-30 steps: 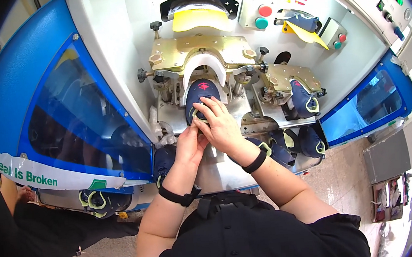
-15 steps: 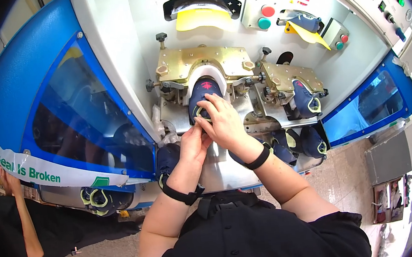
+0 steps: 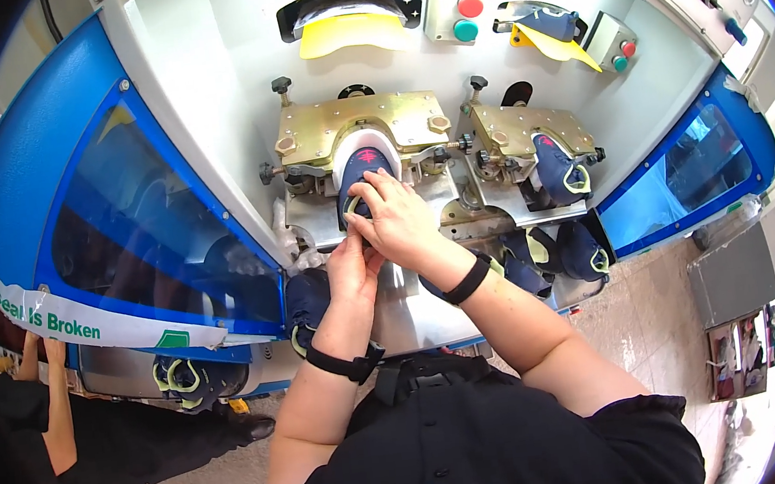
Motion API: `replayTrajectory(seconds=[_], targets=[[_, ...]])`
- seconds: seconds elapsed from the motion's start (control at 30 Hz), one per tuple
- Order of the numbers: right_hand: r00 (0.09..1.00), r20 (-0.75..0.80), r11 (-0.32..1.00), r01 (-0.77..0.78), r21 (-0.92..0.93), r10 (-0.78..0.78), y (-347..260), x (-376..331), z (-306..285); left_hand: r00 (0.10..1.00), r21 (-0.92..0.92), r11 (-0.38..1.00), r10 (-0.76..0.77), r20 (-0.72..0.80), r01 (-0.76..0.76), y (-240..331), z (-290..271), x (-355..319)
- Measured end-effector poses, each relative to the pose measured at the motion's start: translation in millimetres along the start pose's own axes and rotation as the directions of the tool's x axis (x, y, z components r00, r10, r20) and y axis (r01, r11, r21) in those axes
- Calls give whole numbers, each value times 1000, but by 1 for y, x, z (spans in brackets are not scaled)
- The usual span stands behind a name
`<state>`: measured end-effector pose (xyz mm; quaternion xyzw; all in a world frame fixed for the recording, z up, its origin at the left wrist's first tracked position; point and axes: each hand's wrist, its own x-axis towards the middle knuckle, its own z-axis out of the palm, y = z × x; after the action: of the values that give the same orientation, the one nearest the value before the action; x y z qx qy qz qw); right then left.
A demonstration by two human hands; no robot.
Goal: Operating a machine to shape or process shoes in a manufacturing facility.
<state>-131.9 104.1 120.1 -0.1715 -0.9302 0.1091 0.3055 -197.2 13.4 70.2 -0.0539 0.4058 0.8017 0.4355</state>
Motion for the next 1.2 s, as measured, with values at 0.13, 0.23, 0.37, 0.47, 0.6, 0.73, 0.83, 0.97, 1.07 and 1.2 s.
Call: replayTrajectory(seconds=[0.13,0.23,0.37,0.47,0.6,0.73,0.83,0.97,1.07,1.2], targets=[[999,32,1000,-3,16,2,2,-5,-3,997,-24,999,47,53,-46,-6,-6,1],[996,91,1000,0,4,0,4,-5,-9,995,49,997,55,87,-60,-7,-9,1],[984,170,986,17,165,-46,22,-10,-28,993,32,996,81,91,-84,-8,-10,3],[994,-101,975,57,214,-36,51,-37,-50,996,93,993,59,68,-66,-7,-12,3],[932,360,997,10,73,-36,102,-102,-85,997,102,994,25,68,-32,-5,-14,3],[682,731,981,137,-136,7,119,-165,-72,994,77,996,-60,91,53,-22,-31,-2],[803,588,953,94,-287,98,121,-188,-42,961,149,952,-274,24,267,-51,-56,-5],[840,506,944,-21,-330,196,112,-188,-27,874,354,805,-479,-83,476,-82,-79,-3],[886,425,983,-164,-79,182,78,-180,-40,834,508,730,-550,41,457,-85,-73,-14],[965,253,994,-83,77,60,21,-166,-76,802,307,863,-492,339,400,-68,-49,-50]])
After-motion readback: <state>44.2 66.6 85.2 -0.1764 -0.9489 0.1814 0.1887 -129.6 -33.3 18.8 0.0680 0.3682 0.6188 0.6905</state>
